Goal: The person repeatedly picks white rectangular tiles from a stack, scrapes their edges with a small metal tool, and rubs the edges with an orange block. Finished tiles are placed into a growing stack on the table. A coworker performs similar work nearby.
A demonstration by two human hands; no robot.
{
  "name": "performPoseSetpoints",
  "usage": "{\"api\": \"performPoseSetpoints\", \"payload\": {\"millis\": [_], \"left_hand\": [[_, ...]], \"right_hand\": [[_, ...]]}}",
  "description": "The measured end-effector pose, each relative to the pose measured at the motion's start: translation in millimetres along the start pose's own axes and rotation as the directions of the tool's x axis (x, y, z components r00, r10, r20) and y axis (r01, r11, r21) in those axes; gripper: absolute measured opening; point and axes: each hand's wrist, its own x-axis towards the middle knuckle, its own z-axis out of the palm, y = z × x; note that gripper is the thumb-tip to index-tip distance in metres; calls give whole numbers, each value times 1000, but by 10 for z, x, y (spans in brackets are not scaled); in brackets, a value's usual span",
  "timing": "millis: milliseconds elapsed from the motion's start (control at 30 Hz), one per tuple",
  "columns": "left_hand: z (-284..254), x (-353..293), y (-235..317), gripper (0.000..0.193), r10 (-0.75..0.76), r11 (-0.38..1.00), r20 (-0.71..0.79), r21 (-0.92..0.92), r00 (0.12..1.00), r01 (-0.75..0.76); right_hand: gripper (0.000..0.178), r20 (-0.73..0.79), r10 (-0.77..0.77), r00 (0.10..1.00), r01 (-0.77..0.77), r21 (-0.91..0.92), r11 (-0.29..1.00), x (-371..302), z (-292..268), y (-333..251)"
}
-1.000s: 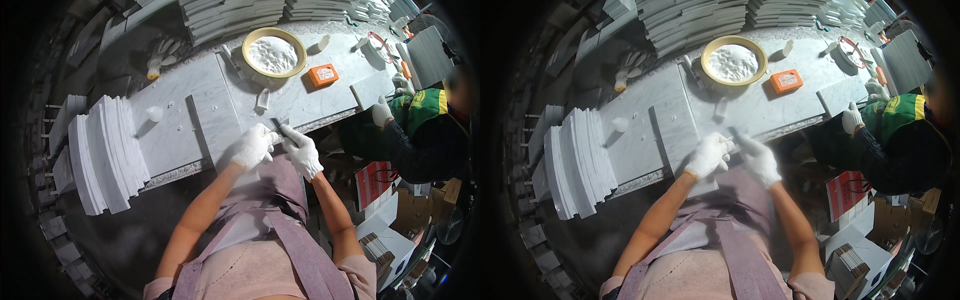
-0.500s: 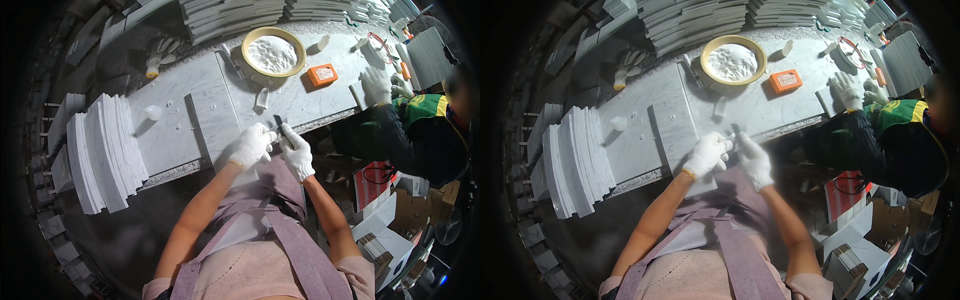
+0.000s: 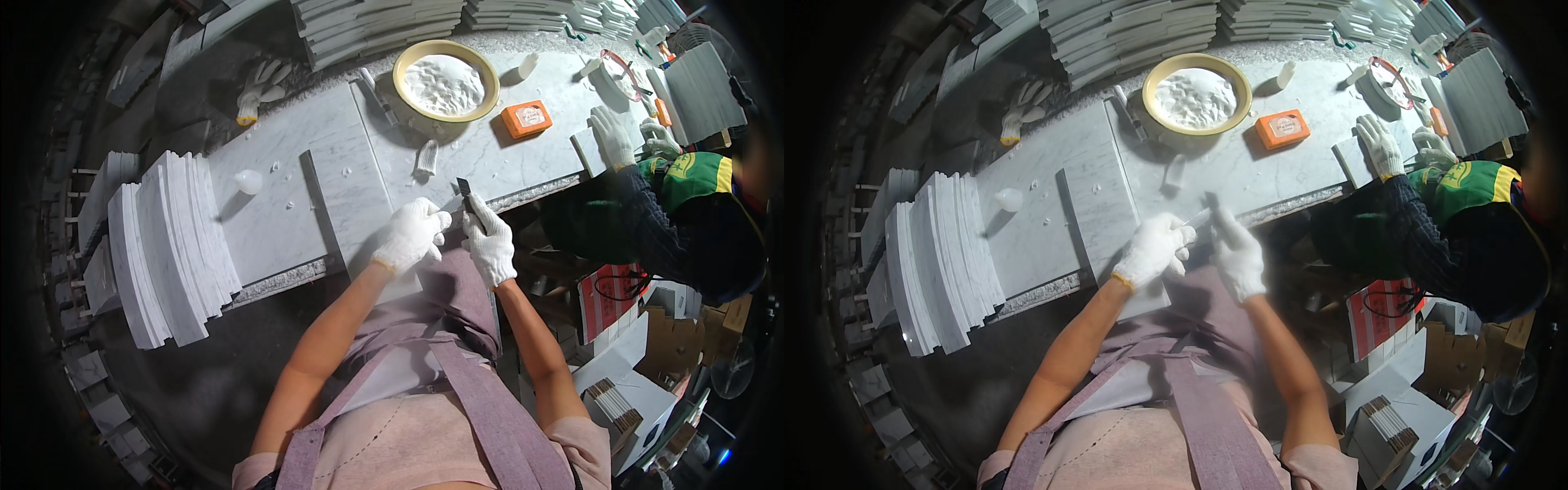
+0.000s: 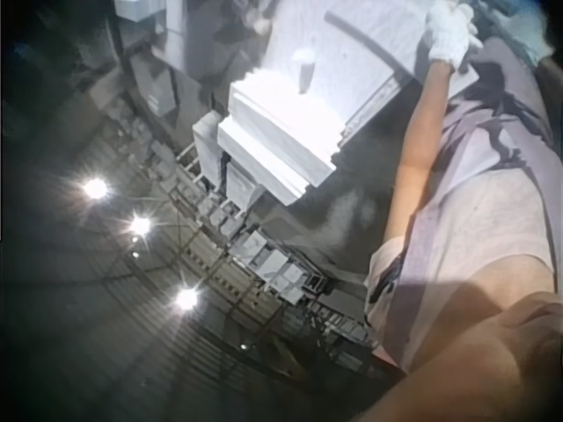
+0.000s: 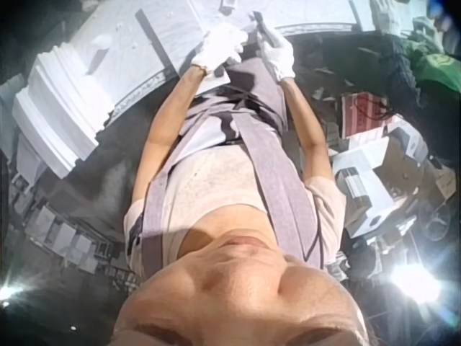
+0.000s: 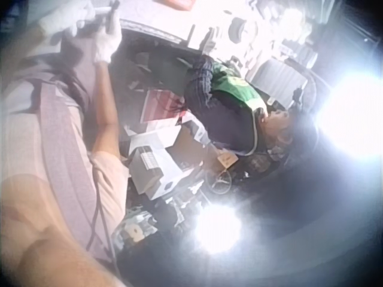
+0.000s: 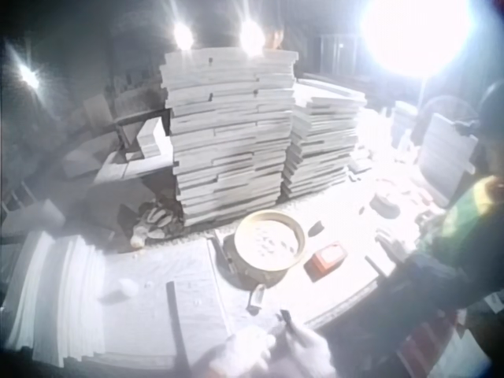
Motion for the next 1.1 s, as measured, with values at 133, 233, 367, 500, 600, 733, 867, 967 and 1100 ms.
{"api": "performPoseSetpoints", "payload": {"millis": [133,233,367,500,600,733,867,967,1100], "left_hand": [[2,-11,-8,23,-24,999,-3,34,1000,24],[-1,-3,-19,23,-4,1000,-3,15,1000,4],[6,23,-43,25,7,999,-7,43,1000,-7],[38,-20,-123,17,311,878,-132,418,941,-232],[74,-71,-272,20,713,304,-73,928,697,-213],[-34,29,-440,27,924,-165,198,978,326,-126],[-103,121,-581,25,909,-193,241,967,341,-167],[-104,140,-652,31,890,-149,223,967,398,-209],[-100,152,-695,31,891,-152,212,972,402,-177]], "right_hand": [[43,109,-363,925,379,-258,889,30,30,-16],[44,27,5,1000,-5,14,1000,17,17,-115],[46,142,102,985,-79,-155,985,-98,31,-292],[48,146,99,984,-93,-46,995,-220,-50,-396],[49,-28,3,1000,-1,66,998,-158,-272,-438],[47,-31,34,999,-36,-58,998,-79,-345,-409],[43,167,0,986,25,-153,988,-160,-220,-336],[40,207,136,969,-83,-246,966,-157,-225,-311],[38,134,-338,931,364,-316,876,-41,-319,-296]]}}
